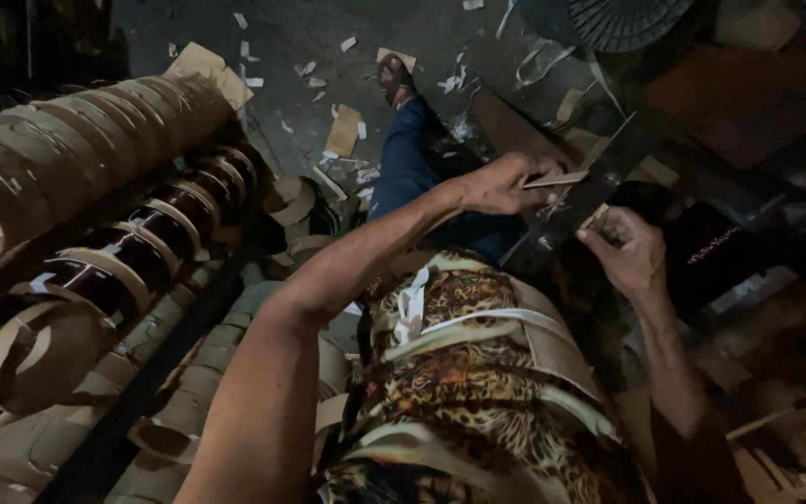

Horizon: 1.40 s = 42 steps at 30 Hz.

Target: The person uses a bench-mounted blade to shave and shape small rectangular wooden blocks. They repeatedly hold the blocks against the blade, remove shavings, and adjust the pieces while standing in a cluttered workshop.

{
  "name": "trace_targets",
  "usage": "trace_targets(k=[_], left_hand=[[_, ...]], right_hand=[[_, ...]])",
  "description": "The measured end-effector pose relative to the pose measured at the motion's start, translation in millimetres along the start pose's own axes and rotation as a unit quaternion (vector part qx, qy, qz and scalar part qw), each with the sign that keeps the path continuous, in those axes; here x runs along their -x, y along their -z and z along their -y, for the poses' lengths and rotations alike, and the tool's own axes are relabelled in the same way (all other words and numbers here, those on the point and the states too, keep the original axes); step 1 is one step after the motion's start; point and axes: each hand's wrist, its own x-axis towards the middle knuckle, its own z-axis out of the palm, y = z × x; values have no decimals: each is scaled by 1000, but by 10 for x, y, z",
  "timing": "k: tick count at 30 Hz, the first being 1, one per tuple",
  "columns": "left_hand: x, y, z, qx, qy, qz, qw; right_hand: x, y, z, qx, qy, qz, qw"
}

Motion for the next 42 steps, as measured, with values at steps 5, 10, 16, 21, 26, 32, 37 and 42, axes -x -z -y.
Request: trace_targets(k=[5, 10, 16, 21, 26, 32, 37, 42], left_hand=[[-20, 9, -16, 51, -8, -9, 999], [0, -21, 105, 100, -35, -1, 994], [-27, -28, 133, 59, 81, -3, 995], [-27, 7, 51, 85, 63, 15, 994], [-38, 15, -8, 61, 100, 13, 993], [-6, 4, 7, 51, 89, -1, 995], [-79, 86, -53, 39, 86, 19, 995], [-55, 144, -58, -20, 72, 40, 996]], right_hand=[[28, -3, 201, -4, -16, 2, 1000], [371, -222, 473, 281, 66, -177, 941], [525, -575, 428, 166, 27, -225, 960], [449, -620, 337, 136, 8, -234, 963], [536, -524, 399, 193, 54, -198, 959], [467, -592, 392, 271, 17, -191, 943], [484, -585, 216, 258, 90, -195, 942], [466, -714, -23, 250, 4, -180, 951]])
